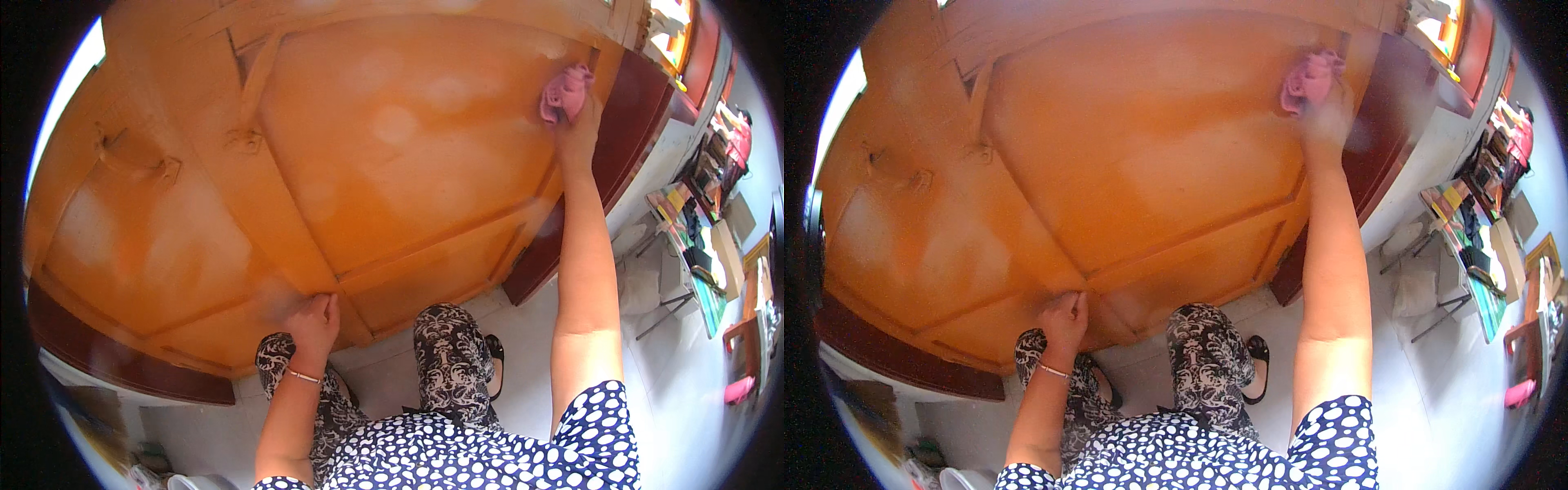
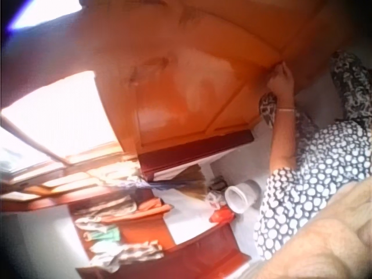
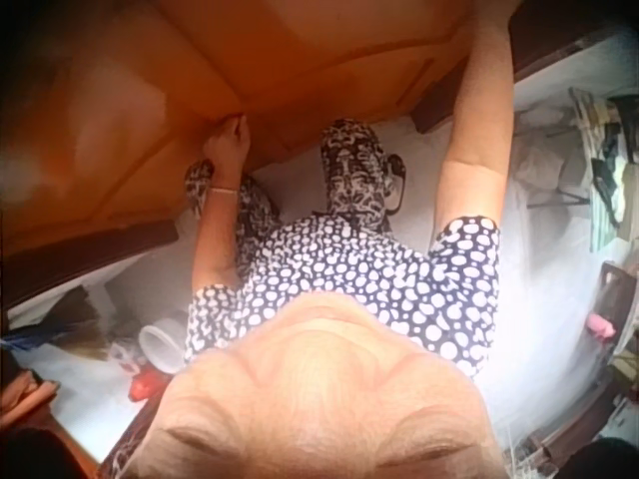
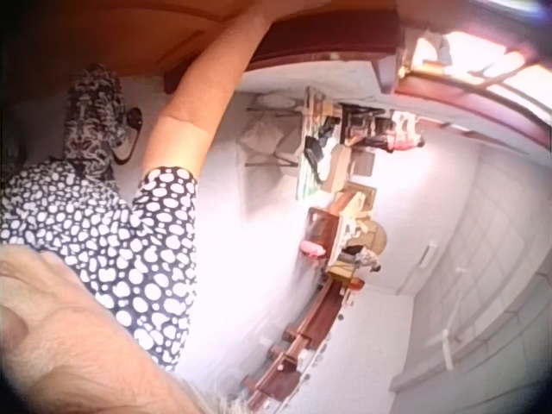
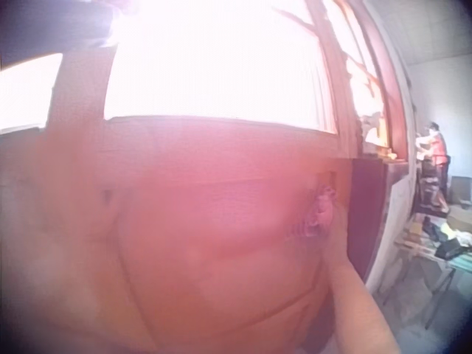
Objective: The person kneels on the floor and wipes a wooden door with a pink cloth. They clean the lower panels and edges, then move upward to wipe the middle and upper sections of the door.
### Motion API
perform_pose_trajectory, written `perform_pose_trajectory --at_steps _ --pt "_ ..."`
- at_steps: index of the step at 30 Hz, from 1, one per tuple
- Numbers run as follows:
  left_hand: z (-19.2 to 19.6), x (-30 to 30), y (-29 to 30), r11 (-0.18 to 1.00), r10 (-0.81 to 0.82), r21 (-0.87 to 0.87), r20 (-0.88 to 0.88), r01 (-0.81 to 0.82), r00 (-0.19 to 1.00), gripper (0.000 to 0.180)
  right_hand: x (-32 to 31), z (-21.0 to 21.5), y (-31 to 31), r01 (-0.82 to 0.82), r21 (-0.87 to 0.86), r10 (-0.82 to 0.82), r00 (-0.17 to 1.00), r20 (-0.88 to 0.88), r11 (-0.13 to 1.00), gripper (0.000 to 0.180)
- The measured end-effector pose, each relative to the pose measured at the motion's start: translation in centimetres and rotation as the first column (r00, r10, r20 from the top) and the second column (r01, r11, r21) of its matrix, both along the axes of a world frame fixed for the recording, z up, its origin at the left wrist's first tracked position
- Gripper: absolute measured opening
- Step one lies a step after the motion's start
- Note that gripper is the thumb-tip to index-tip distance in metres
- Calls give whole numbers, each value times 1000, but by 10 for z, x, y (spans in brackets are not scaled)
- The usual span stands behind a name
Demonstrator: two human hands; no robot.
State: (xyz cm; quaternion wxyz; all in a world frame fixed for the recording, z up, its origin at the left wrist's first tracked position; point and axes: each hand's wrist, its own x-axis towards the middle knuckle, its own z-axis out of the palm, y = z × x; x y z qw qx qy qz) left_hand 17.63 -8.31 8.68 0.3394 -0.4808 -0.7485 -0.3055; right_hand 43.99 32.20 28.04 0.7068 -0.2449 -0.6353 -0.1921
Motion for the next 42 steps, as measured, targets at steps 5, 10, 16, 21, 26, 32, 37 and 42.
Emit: perform_pose_trajectory --at_steps 5,10,16,21,26,32,37,42 --pt "2 2 0 999 43 16 20 -44 999 21 -17 -5 -23 -157 -280 141 987 -74 947 46" --pt "0 -2 6 999 41 20 -51 -40 998 25 -50 -14 -35 -457 -88 463 884 62 885 44" --pt "0 -3 2 1000 -2 27 -22 2 1000 26 -116 -30 -177 -349 13 342 924 173 937 84" --pt "1 -2 2 999 -27 19 -7 27 1000 27 -126 -13 -226 -324 102 263 886 383 941 82" --pt "-2 -4 0 1000 -18 8 -18 18 1000 27 -149 15 -252 -381 212 301 894 331 900 70" --pt "0 0 -2 1000 -11 -23 -8 11 1000 25 -154 -24 -249 -363 221 255 880 402 905 50" --pt "-1 -1 3 999 -31 -8 -9 31 999 23 -148 -90 -236 -468 171 309 774 552 867 39" --pt "-4 -5 4 999 -26 -29 -9 26 1000 21 -147 -105 -219 -568 202 340 701 627 798 36"
